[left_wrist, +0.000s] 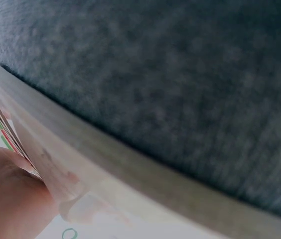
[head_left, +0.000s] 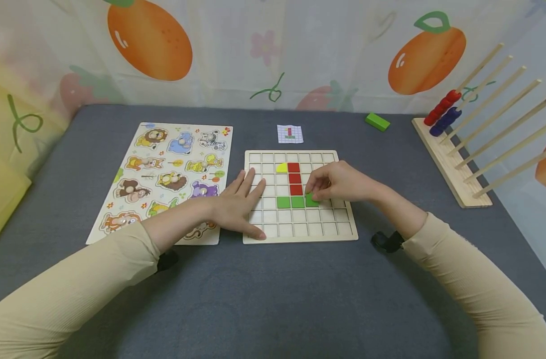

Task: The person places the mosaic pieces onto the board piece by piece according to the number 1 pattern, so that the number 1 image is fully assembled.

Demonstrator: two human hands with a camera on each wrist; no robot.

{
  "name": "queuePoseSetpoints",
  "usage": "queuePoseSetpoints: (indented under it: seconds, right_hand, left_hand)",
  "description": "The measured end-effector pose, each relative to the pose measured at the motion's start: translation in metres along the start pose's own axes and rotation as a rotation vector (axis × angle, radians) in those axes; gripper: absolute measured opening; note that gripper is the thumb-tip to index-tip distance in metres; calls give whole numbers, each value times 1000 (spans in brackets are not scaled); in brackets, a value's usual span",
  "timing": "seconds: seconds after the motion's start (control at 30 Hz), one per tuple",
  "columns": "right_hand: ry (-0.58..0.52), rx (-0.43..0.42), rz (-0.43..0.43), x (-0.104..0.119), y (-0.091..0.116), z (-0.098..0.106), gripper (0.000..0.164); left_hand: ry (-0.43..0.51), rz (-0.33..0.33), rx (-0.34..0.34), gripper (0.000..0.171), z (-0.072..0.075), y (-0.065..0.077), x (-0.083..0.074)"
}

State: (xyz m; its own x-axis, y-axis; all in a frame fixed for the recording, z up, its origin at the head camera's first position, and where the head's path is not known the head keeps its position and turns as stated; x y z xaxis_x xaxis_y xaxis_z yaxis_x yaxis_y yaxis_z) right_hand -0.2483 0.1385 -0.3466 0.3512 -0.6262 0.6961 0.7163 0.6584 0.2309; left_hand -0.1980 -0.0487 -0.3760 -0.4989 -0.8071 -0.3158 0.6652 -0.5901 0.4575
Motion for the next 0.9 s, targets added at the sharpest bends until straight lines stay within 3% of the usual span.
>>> queuePoseSetpoints:
  seconds: [0.9]
  right_hand:
    - [26, -18, 34, 6, 0, -1, 11]
  left_hand:
    - [13, -7, -1, 121, 3, 3, -3]
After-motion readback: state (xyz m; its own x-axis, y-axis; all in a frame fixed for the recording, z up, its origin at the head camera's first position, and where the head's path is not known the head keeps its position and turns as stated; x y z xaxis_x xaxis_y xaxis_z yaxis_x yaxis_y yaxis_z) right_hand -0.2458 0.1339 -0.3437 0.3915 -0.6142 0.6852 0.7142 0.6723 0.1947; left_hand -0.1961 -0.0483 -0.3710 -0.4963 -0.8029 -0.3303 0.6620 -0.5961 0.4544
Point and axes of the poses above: each hand's wrist, its own y-axis away from the middle knuckle, its own z-axis out of the back of the hand, x = y × z, the point moved 8 cm from there along -y, towards the middle knuckle, and after that the axes turned 4 degrees about -y, right-handed, at the moved point
